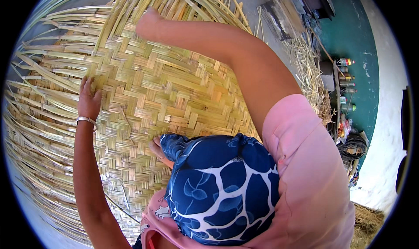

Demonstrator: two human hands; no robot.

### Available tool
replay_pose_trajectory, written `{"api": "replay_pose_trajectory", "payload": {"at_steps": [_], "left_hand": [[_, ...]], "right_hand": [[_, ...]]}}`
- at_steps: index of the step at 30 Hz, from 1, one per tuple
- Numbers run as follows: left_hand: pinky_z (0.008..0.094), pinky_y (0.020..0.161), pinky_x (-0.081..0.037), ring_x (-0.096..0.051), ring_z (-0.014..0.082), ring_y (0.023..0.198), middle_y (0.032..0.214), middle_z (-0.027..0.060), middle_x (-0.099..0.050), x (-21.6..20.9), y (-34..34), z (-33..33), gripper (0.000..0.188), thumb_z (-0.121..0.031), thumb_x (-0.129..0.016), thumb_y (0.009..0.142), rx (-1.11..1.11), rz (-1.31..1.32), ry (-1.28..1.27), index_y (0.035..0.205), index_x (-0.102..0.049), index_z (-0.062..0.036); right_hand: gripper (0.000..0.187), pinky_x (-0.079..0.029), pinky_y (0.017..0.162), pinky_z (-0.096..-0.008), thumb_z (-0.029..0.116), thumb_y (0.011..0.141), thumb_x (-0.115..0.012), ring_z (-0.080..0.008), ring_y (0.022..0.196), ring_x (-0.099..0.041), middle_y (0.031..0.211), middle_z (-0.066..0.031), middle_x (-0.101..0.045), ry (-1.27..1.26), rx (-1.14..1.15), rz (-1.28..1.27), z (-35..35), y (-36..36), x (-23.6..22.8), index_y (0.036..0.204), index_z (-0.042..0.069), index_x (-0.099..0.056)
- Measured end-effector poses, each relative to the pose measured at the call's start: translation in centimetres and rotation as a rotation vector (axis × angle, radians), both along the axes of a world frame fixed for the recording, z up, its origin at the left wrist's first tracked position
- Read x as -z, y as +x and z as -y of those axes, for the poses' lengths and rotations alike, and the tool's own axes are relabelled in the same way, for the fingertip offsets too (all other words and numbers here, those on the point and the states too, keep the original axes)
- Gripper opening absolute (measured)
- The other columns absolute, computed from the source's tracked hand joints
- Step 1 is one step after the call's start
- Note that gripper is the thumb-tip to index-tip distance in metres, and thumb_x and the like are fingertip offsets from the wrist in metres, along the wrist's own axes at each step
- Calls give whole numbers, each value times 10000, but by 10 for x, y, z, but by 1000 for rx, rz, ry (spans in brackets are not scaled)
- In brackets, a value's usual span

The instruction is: The person weaves a large flat basket using dried palm leaves. They sit on the floor and interlace the leaves by hand, occasionally using a wooden block to press the weave tight.

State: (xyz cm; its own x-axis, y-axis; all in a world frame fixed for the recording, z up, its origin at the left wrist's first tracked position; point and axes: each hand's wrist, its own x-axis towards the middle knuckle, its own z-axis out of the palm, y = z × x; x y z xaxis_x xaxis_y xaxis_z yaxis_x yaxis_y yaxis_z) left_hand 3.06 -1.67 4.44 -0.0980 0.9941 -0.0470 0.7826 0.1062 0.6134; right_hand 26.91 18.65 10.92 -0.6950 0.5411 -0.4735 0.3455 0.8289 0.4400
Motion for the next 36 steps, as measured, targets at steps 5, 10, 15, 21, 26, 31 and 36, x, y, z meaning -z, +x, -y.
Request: {"api": "replay_pose_trajectory", "payload": {"at_steps": [5, 10, 15, 21, 26, 31, 36], "left_hand": [[349, 961, -419, -438, 328, 1223, 1408, 172, -350, -6, 4, 2, 491, -142, -606, 788, -66, 135, -42, 1249, -479, -30], [299, 881, -461, -454, 212, 1212, 1323, 159, -457, -5, 5, 6, 485, -106, -608, 835, -80, 255, 34, 1285, -457, -8], [273, 844, -467, -508, 157, 1112, 1283, 120, -509, -104, 69, 14, 473, -166, -590, 887, -82, 571, 101, 1314, -440, -29], [378, 1042, -303, -455, 282, 1218, 1294, 131, -506, -233, 154, 20, 515, -414, -443, 929, 408, 678, 434, 1281, -484, -41], [387, 1050, -275, -462, 313, 1195, 1196, 174, -553, -234, 180, 10, 457, -393, -376, 953, 618, 348, 429, 1147, -576, -31], [430, 1005, -305, -493, 270, 1163, 1260, 107, -530, -158, 150, -22, 395, -340, -430, 937, 268, -2, 217, 1226, -513, -84], [373, 930, -420, -509, 367, 1114, 1234, 223, -514, -65, 65, 46, 427, -274, -526, 905, 131, 115, -38, 1226, -489, 6]], "right_hand": [[177, -449, 541, -452, 141, 754, -617, -269, 707, -632, 800, -89, -673, 121, -144, 221, 21, -49, 0, 895, 69, -696], [224, -465, 557, -436, 231, 781, -582, -265, 691, -626, 777, -100, -671, 185, -311, 588, 28, -80, 5, 891, 70, -692], [260, -476, 568, -415, 277, 790, -587, -249, 716, -631, 809, -100, -673, 184, -311, 717, 31, -87, 13, 916, 75, -689], [245, -476, 569, -412, 263, 796, -591, -234, 749, -635, 860, -91, -675, 149, -102, 564, 48, -51, 20, 927, 82, -689], [229, -475, 570, -412, 247, 800, -589, -226, 767, -639, 887, -84, -675, 203, -81, 293, 57, -63, 16, 929, 88, -690], [217, -483, 597, -415, 243, 812, -573, -228, 801, -642, 922, -64, -674, -42, 215, -79, 42, -45, 3, 944, 114, -687], [160, -506, 611, -414, 138, 762, -572, -270, 793, -647, 880, -99, -664, 52, 293, -756, 25, 0, -14, 878, 93, -673]]}}
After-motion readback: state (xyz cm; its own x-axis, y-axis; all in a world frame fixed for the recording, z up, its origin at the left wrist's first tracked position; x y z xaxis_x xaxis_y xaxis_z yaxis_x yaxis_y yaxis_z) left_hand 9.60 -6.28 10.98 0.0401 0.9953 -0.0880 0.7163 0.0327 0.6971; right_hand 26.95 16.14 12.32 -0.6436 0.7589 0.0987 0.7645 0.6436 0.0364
